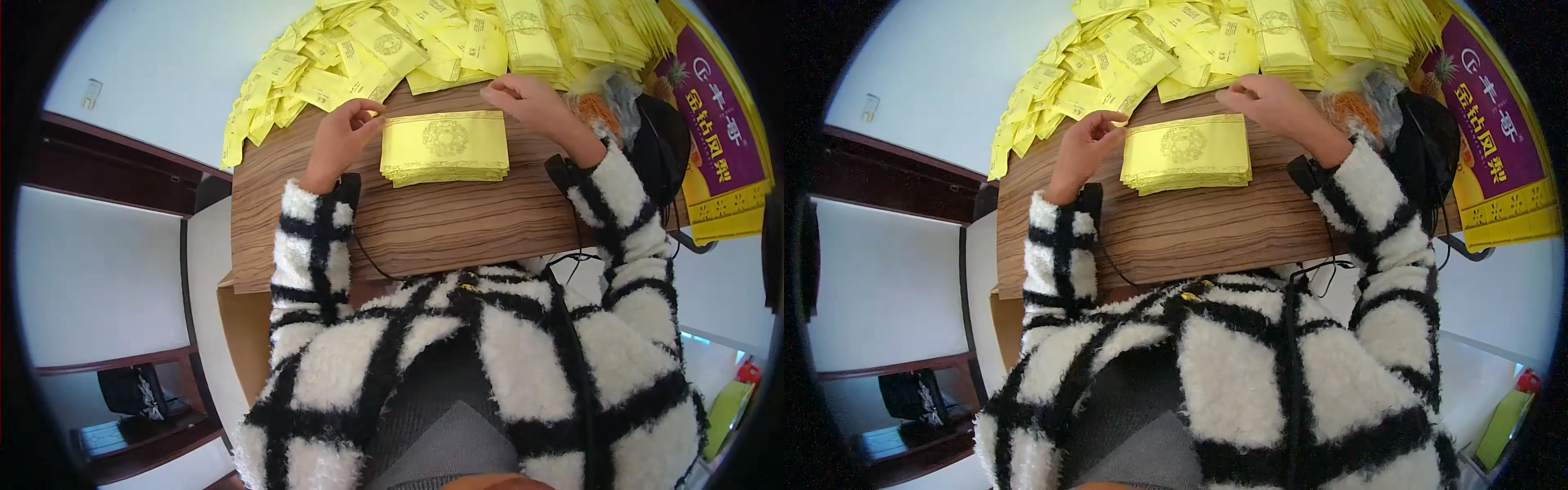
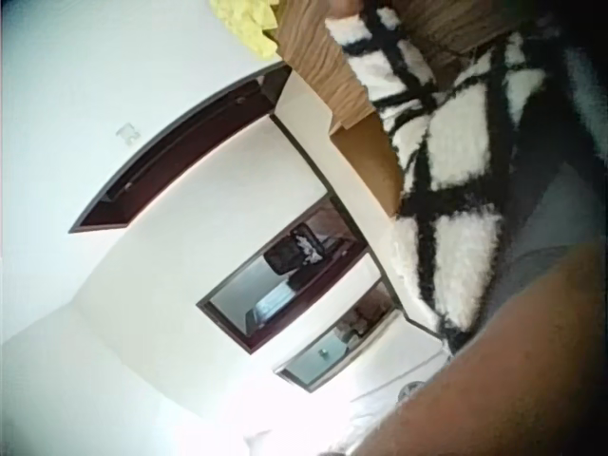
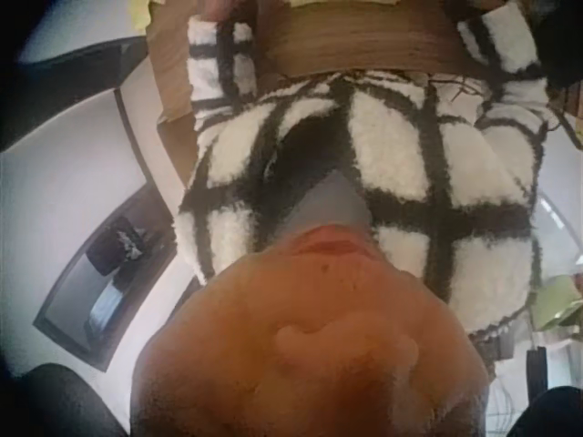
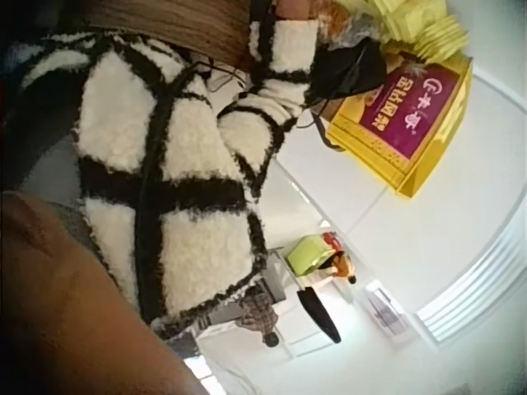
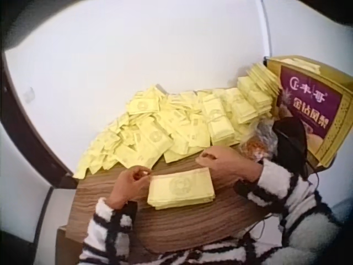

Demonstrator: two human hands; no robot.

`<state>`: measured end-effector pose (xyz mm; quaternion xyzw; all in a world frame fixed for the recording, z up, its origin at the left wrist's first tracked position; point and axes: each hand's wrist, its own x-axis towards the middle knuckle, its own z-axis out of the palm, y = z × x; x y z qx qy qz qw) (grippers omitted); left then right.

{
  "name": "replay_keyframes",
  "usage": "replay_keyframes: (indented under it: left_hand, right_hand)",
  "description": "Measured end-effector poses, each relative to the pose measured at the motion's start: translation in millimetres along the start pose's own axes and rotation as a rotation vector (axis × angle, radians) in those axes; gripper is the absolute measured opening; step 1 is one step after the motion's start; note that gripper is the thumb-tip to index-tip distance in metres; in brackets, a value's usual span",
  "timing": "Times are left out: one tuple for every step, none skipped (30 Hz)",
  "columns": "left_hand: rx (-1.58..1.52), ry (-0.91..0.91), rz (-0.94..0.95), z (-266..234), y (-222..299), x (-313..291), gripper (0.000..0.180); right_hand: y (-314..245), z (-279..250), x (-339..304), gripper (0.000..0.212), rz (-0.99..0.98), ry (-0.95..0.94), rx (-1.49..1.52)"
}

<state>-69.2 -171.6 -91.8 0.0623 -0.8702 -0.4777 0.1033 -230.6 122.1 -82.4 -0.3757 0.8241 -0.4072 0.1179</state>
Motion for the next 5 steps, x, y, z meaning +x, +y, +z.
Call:
replay_keyframes:
  left_hand:
    - [0.047,-0.014,0.004,-3.9,6.7,0.0,0.022]
    - [0.094,-0.027,0.010,-7.9,14.8,0.6,0.023]
    - [0.140,-0.033,0.013,-8.1,21.2,0.8,0.024]
    - [0.225,-0.045,0.070,-7.2,28.3,2.0,0.026]
    - [0.310,-0.056,0.127,-5.8,36.6,3.9,0.027]
  right_hand:
    - [8.2,0.5,0.9,0.035,-0.032,0.063,0.046]
    - [15.8,0.4,1.0,0.035,-0.038,0.076,0.055]
    - [22.9,1.5,1.8,0.035,-0.039,0.097,0.086]
    - [29.4,2.4,2.3,0.035,-0.041,0.119,0.116]
    - [35.7,3.1,2.7,0.035,-0.044,0.140,0.146]
